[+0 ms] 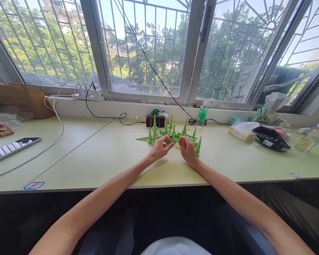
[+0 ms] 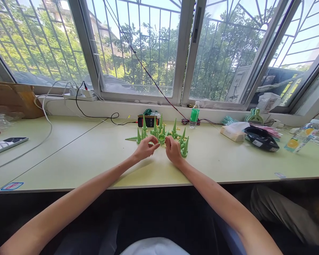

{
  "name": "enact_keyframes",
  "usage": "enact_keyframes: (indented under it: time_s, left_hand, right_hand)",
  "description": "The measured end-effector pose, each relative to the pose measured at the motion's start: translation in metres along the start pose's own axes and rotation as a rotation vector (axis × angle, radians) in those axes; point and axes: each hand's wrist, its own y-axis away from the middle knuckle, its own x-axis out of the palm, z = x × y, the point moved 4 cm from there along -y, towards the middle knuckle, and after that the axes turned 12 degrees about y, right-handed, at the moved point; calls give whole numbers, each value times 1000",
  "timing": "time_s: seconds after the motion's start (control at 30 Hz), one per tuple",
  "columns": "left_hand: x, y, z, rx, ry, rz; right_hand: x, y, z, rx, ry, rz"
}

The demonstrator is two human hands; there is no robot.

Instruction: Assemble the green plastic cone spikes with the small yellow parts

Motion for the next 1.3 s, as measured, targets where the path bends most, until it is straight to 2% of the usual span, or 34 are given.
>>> enact_keyframes:
  time_s: [0.2,0.3,0.47,0.57,0.77,0.83,0.93,1.07,1.2,1.3]
  left_hand:
    - [6,1,13,-491,552,186]
    - [10,1,14,-553,670,261]
    - [10,0,12,-449,678,240]
    - [8,0,11,-385,610,223]
    - [6,3,11,-218,386,263]
    - [4,2,13,-147,275,239]
    - [-1,-1,17,-22,141,135]
    - [-9,-5,21,88,77,2]
    - [-12,-5,20,150,3,0]
    - [-10,-3,15,194,-57,18]
  right_hand:
    - [1,4,3,-168,85,-23]
    - [3,5,6,-235,96,11]
    - [5,4,8,-272,53,58]
    - [7,3,5,-255,49,66]
    - [14,1,-6,-176,54,116]
    - [18,-3,-9,-163,46,159]
    - [25,-10,-11,-172,51,214]
    - [33,-21,-8,-178,51,167]
    - [36,-23,-7,-208,58,125]
    - [34,-22,-9,-267,63,146]
